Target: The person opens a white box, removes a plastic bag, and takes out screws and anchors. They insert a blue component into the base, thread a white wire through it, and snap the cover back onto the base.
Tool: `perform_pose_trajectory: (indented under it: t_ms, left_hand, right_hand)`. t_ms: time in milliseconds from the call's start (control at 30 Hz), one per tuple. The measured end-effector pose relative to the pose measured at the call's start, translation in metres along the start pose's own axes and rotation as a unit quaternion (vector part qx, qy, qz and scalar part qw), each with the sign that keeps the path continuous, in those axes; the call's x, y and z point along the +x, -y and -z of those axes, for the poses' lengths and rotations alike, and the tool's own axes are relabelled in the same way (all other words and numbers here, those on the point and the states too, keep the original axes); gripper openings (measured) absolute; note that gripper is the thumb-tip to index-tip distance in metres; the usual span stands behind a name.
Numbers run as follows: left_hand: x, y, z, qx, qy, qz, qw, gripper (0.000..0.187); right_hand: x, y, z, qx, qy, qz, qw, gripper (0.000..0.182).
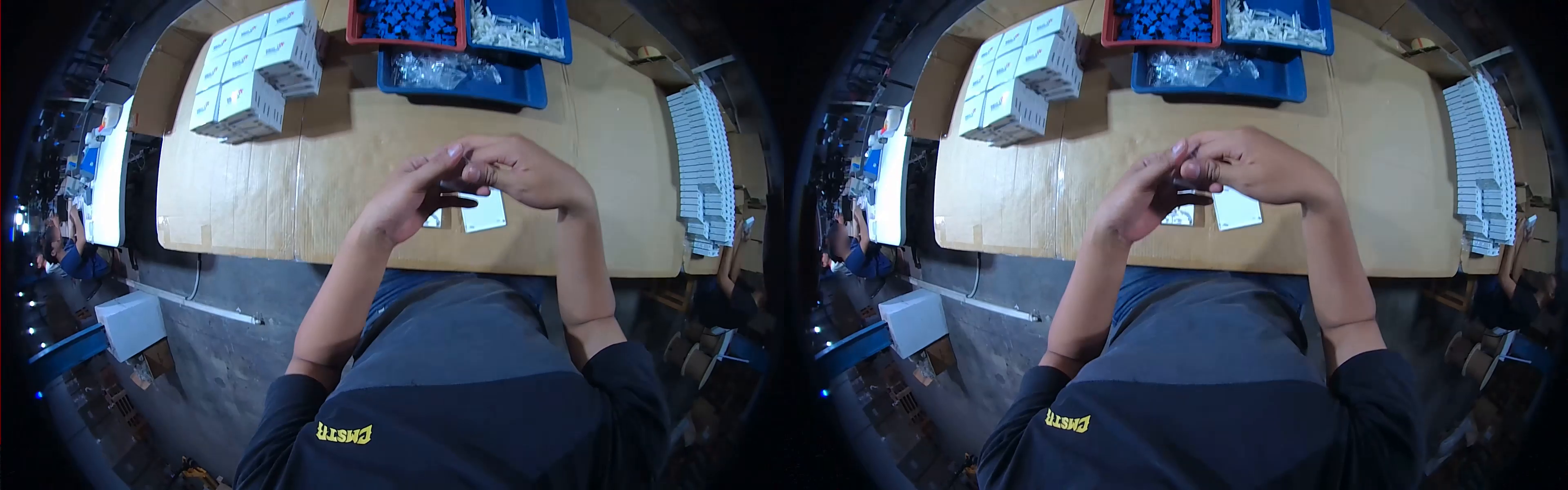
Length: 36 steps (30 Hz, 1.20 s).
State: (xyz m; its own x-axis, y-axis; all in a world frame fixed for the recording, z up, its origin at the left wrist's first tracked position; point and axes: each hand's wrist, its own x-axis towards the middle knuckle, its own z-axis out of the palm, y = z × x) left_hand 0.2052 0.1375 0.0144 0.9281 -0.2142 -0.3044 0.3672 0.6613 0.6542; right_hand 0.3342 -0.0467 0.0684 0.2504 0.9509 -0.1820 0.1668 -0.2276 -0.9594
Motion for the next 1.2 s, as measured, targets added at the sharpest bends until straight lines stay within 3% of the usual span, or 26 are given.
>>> perform_pose_trajectory:
  t_ms: [133,233,333,400,500,600,633,733,933,1200]
  left_hand:
    - [-0.002,0.004,0.001,0.003,-0.043,0.008,0.999,0.045]
    - [-0.003,0.019,0.02,-0.009,-0.007,-0.003,1.0,0.05]
    - [-0.01,0.036,0.035,0.001,0.003,0.004,1.0,0.052]
    - [-0.017,0.048,0.044,0.009,0.006,0.015,1.0,0.051]
    - [-0.03,0.065,0.048,0.015,-0.021,0.036,0.999,0.051]
    - [-0.04,0.077,0.051,0.004,-0.025,0.049,0.998,0.05]
    - [-0.042,0.08,0.051,-0.003,-0.029,0.046,0.999,0.05]
    - [-0.044,0.086,0.053,-0.012,-0.024,0.042,0.999,0.049]
    - [-0.045,0.08,0.054,-0.011,-0.037,0.023,0.999,0.047]
    - [-0.042,0.079,0.055,-0.003,-0.037,0.023,0.999,0.048]
  right_hand:
    - [0.001,-0.001,0.008,0.028,-0.018,0.041,0.999,0.038]
    - [0.0,-0.02,0.044,0.013,-0.066,0.052,0.996,0.034]
    - [0.012,-0.061,0.094,0.024,-0.176,-0.043,0.983,0.03]
    - [0.025,-0.094,0.129,-0.102,-0.304,-0.089,0.943,0.023]
    - [0.038,-0.171,0.194,-0.18,-0.44,-0.095,0.875,0.021]
    - [0.046,-0.167,0.214,-0.331,-0.529,-0.13,0.77,0.02]
    - [0.051,-0.166,0.218,-0.353,-0.541,-0.147,0.749,0.02]
    - [0.066,-0.163,0.225,-0.349,-0.516,-0.168,0.764,0.023]
    - [0.085,-0.149,0.223,-0.371,-0.501,-0.26,0.737,0.027]
    - [0.089,-0.159,0.234,-0.344,-0.485,-0.246,0.766,0.018]
